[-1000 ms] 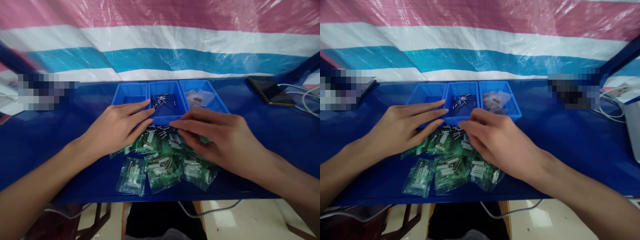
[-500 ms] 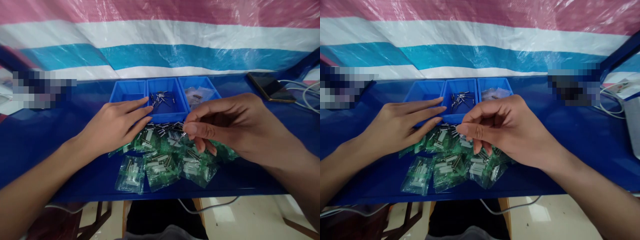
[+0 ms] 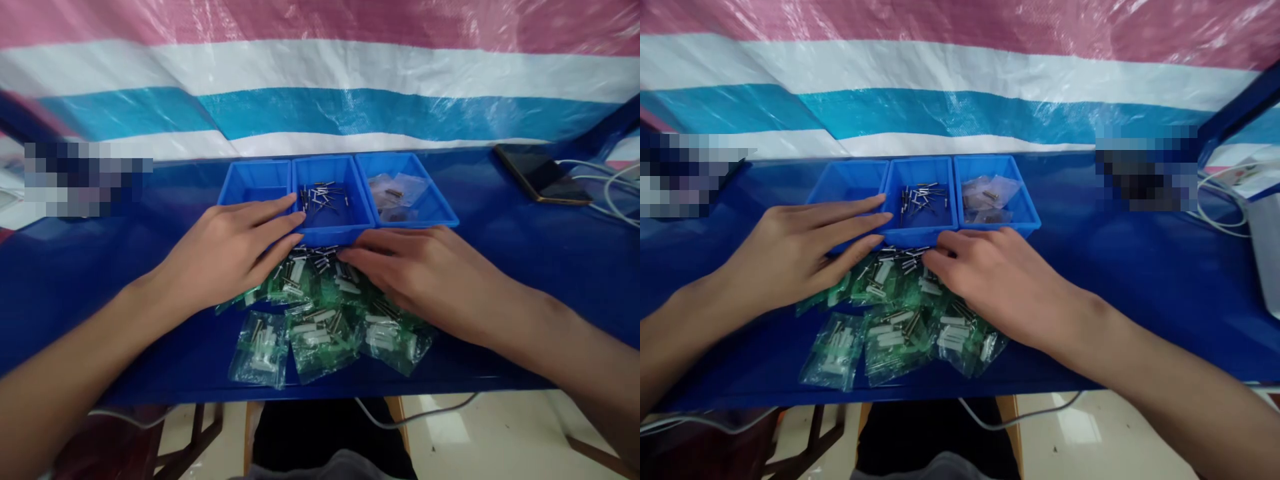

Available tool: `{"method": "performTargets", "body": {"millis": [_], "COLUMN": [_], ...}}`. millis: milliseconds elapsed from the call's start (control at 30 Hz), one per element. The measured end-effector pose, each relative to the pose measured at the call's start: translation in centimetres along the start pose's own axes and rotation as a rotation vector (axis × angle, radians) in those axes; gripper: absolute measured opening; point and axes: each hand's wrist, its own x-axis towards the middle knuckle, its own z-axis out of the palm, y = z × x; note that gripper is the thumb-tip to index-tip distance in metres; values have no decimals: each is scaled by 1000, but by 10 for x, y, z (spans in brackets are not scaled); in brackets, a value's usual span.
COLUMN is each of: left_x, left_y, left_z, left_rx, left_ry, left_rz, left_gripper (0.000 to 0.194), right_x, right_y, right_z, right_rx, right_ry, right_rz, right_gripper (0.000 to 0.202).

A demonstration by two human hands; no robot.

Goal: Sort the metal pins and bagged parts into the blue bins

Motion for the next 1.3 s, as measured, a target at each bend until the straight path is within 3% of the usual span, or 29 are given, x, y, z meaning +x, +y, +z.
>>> {"method": "performTargets", "body": {"millis": [67,133,300,433,533,667,800,933,1000,1067,1133,1200,1300], "left_x": [0,0,0,1,0,-1,0,0,0,-1,-1,-1,-2], "left_y": [0,-1,0,0,0,-1,-1,-1,-1,-1,-1,-1,-2], "left_z": [0,1,1,0,0,0,0,0,0,0,0,0,0], "left_rx": [24,35,18,6,-2,-12,-39,-36,-36,-32,-26,-31,-59], "left_ry": [22,31,13,-10,-19,-6,-9,2,-14,-29,-37,-36,-23], "left_rz": [27,41,19,9,-7,-11,-25,-4,-16,-32,-39,-45,-51], "left_gripper": [36,36,37,38,39,37,36,36,37,37,37,37,36], "right_x": [1,2,2,3,5,7,7,10,12,14,13,11,5], "right_y": [1,1,-6,-12,-13,-9,-3,2,4,5,3,1,-4], "right_z": [5,5,-8,-20,-22,-20,-18,-15,-17,-21,-26,-29,-21], "right_rx": [-69,-42,223,348,428,724,1041,1268,1325,1369,1398,1295,743], "right_ry": [-66,-48,180,276,242,119,66,269,380,415,368,332,293], "right_rz": [-27,-11,3,116,175,262,394,522,521,474,424,354,110], "right_gripper": [36,36,22,13,35,61,54,38,33,42,56,50,16]}}
